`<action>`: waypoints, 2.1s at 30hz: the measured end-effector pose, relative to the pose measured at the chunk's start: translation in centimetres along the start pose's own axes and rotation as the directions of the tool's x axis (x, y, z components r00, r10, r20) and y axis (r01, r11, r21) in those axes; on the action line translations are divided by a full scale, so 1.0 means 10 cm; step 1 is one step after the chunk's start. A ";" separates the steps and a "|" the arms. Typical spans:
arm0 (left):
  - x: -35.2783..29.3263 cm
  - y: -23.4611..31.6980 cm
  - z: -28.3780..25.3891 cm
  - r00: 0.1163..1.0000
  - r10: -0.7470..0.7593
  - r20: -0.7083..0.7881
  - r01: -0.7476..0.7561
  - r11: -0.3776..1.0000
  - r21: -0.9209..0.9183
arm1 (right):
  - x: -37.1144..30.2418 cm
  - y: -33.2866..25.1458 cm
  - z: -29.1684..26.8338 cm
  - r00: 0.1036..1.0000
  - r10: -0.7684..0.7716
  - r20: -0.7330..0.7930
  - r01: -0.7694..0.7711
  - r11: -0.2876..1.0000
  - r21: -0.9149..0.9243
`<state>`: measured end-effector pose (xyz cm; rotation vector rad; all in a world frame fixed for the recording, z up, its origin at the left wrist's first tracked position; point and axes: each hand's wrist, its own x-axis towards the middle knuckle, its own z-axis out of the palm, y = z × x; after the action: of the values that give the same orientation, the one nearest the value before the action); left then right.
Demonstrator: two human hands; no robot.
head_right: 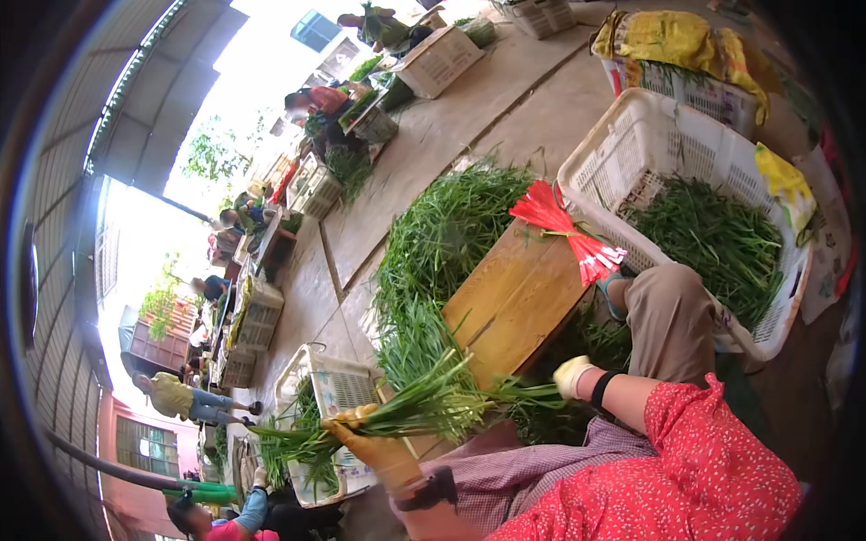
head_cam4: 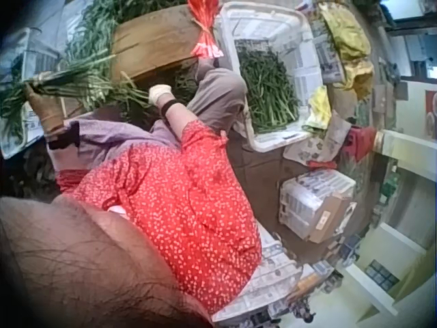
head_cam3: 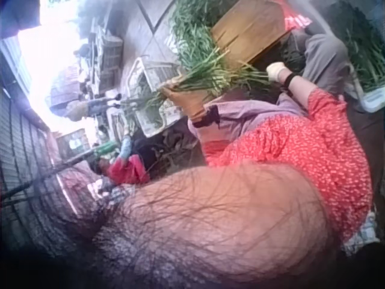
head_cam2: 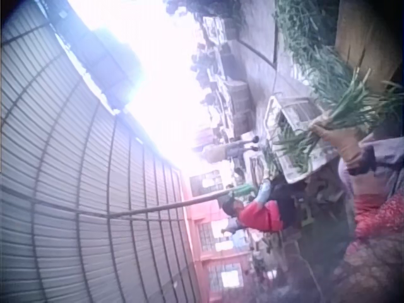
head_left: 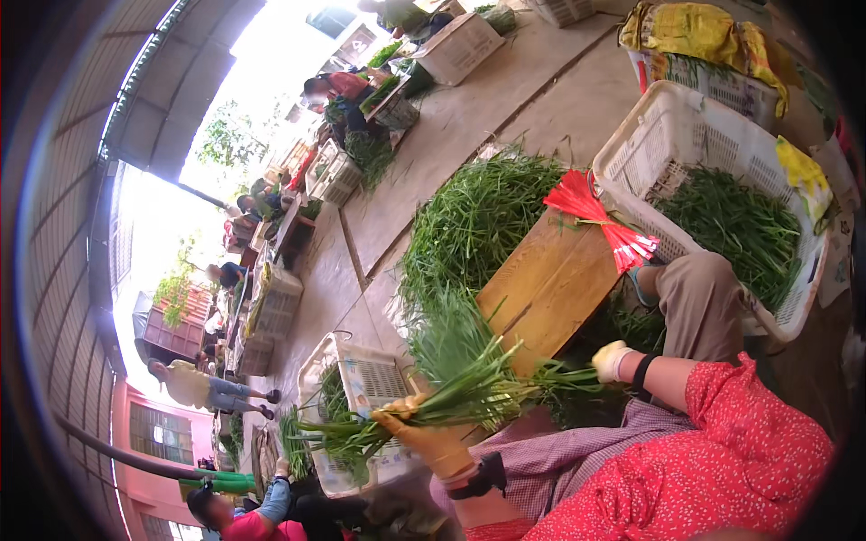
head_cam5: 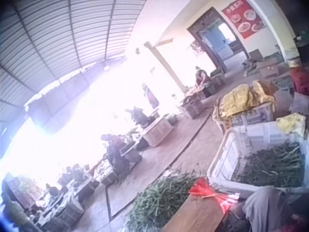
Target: The person gathers green leafy vegetables, aligns them into bundles, and ties them with red rubber bands. Bundles are placed into a white plastic basket. The person repeats this process continuously.
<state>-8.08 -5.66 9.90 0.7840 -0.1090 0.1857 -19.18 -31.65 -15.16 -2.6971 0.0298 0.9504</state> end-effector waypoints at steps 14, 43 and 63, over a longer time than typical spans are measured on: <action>0.44 0.03 -1.09 0.934 -0.146 -0.326 0.119 0.988 -0.103 | -0.28 -0.37 -0.88 0.795 -0.433 -0.426 0.471 -0.004 0.882; 0.23 -0.39 -1.19 0.995 0.093 -0.032 -0.065 0.866 0.496 | -0.24 -0.37 -1.32 0.703 -0.582 -0.409 0.498 -0.008 0.867; 0.05 -0.50 -0.43 0.874 -0.465 -0.142 0.406 0.859 -0.313 | -0.41 -0.40 -1.20 0.466 -0.356 -0.810 0.879 0.293 0.377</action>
<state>-6.42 -6.02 3.50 0.4884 0.2463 -0.1797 -14.60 -31.30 -2.68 -1.6900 -0.4501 -0.2403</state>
